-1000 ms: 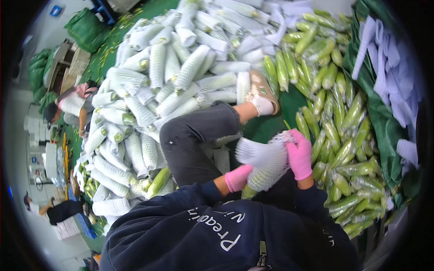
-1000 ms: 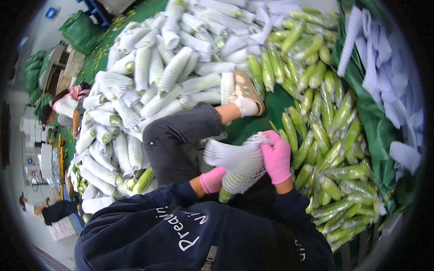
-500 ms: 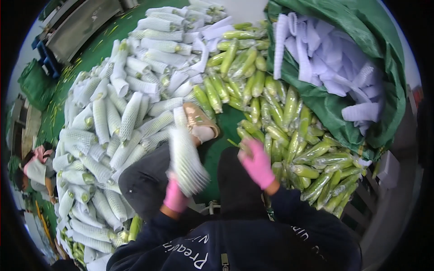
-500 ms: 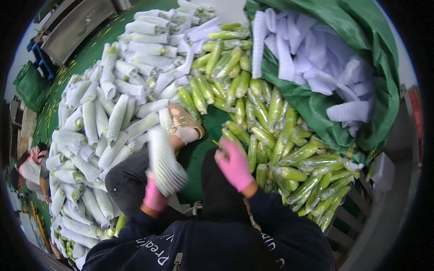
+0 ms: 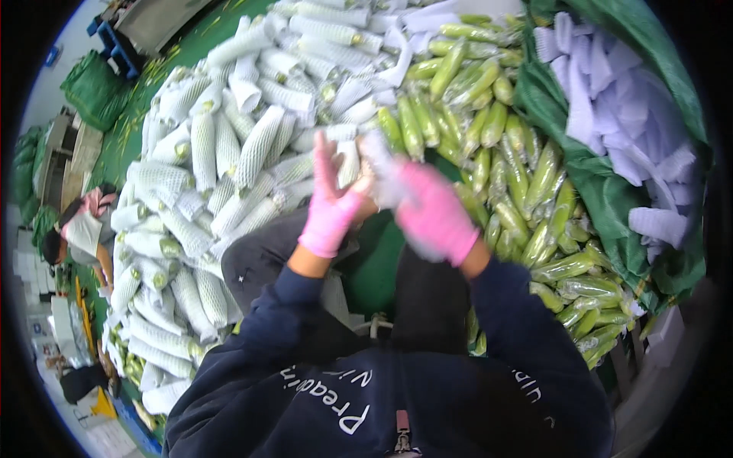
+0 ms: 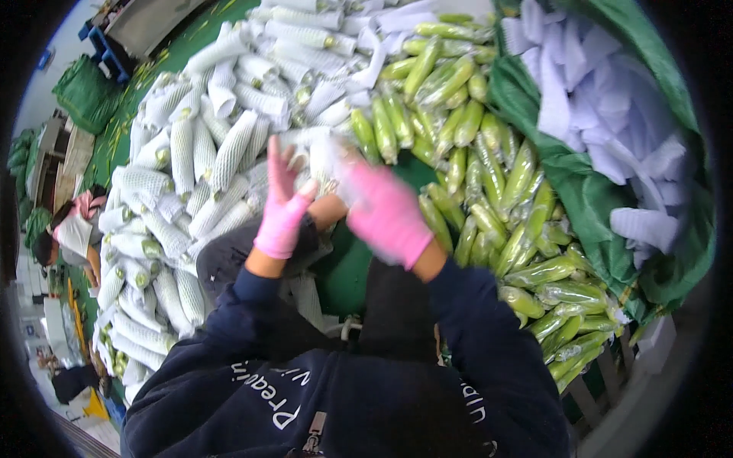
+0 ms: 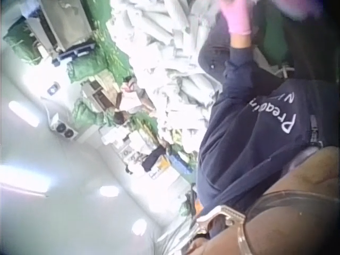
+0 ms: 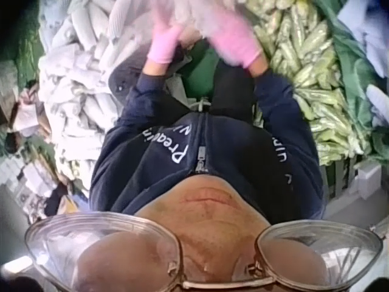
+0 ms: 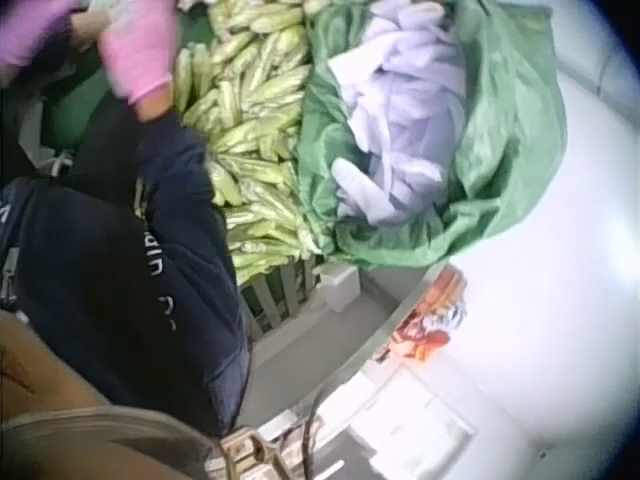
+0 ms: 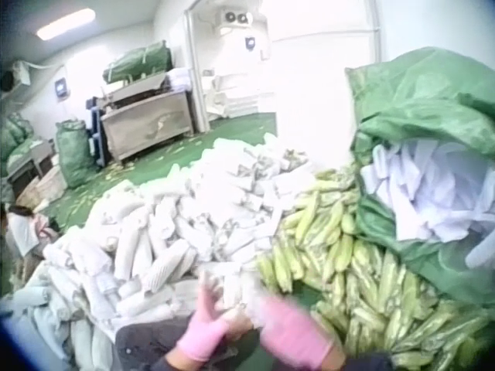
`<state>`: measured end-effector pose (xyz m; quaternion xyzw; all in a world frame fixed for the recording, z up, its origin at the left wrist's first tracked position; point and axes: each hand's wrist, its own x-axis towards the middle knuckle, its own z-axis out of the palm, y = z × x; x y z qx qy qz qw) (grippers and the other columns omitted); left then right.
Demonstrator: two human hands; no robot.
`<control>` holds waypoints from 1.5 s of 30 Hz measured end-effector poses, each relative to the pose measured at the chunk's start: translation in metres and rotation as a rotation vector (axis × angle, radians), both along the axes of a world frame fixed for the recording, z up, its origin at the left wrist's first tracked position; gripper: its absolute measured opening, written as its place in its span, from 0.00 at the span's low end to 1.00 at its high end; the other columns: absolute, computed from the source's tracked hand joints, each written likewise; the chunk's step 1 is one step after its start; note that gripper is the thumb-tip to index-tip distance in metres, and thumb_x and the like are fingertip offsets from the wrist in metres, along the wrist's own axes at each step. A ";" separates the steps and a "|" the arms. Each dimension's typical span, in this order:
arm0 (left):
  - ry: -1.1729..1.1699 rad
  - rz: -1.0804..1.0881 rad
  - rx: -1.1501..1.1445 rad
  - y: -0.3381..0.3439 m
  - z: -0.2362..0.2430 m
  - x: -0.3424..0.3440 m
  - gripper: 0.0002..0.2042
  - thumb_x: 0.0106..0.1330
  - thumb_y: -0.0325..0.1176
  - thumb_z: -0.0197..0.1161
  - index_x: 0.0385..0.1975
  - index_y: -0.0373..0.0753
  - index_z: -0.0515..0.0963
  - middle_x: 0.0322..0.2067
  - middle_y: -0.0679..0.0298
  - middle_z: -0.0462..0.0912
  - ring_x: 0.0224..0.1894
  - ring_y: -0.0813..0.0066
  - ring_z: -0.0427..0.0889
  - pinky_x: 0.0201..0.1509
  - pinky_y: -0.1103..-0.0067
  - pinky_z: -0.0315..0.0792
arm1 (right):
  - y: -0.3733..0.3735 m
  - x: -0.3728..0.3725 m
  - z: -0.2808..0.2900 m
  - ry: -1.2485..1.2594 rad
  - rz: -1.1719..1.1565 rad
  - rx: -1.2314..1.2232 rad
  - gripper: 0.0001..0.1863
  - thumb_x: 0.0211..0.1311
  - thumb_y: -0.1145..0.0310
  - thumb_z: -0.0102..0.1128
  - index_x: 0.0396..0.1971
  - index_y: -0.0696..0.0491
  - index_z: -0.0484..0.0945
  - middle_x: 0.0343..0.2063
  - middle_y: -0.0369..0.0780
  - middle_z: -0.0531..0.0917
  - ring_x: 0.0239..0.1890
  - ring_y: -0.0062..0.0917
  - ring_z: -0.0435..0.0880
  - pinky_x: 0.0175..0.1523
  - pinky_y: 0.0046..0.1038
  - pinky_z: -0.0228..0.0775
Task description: Place individual ears of corn into protective mesh sleeves.
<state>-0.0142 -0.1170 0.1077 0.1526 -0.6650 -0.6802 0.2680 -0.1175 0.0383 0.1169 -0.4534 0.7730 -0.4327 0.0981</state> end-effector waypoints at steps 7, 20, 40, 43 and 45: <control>-0.093 -0.215 0.924 0.079 -0.076 0.007 0.28 0.67 0.46 0.48 0.62 0.33 0.59 0.55 0.58 0.69 0.53 0.72 0.71 0.57 0.77 0.65 | 0.020 0.059 -0.074 -1.016 -0.262 -0.420 0.17 0.61 0.72 0.58 0.49 0.60 0.73 0.39 0.37 0.80 0.37 0.15 0.77 0.43 0.18 0.71; -0.236 0.181 0.519 0.112 -0.131 -0.023 0.14 0.65 0.38 0.60 0.40 0.34 0.70 0.35 0.65 0.74 0.38 0.83 0.70 0.43 0.84 0.67 | 0.024 0.025 -0.169 -1.530 -0.221 -0.999 0.04 0.65 0.73 0.49 0.31 0.54 0.66 0.24 0.34 0.70 0.28 0.18 0.72 0.37 0.19 0.69; -0.654 0.028 1.012 -0.074 -0.208 -0.078 0.16 0.61 0.32 0.57 0.49 0.37 0.72 0.43 0.59 0.79 0.40 0.64 0.79 0.41 0.64 0.73 | -0.166 -0.161 -0.213 -0.121 -0.188 0.681 0.26 0.56 0.60 0.56 0.52 0.56 0.65 0.42 0.49 0.81 0.47 0.42 0.79 0.52 0.37 0.70; -0.747 0.152 0.464 -0.044 -0.186 -0.060 0.14 0.60 0.29 0.57 0.44 0.32 0.75 0.37 0.56 0.80 0.34 0.67 0.81 0.37 0.71 0.76 | -0.094 -0.133 -0.171 -0.123 -0.323 0.364 0.33 0.44 0.56 0.66 0.52 0.49 0.65 0.41 0.47 0.79 0.43 0.43 0.79 0.47 0.39 0.71; -0.639 0.176 0.573 -0.019 -0.164 -0.046 0.13 0.57 0.26 0.60 0.42 0.30 0.76 0.33 0.59 0.81 0.33 0.73 0.80 0.37 0.78 0.76 | -0.040 -0.102 -0.134 -0.069 -0.386 0.170 0.31 0.43 0.57 0.68 0.49 0.50 0.68 0.38 0.46 0.80 0.42 0.42 0.79 0.46 0.37 0.72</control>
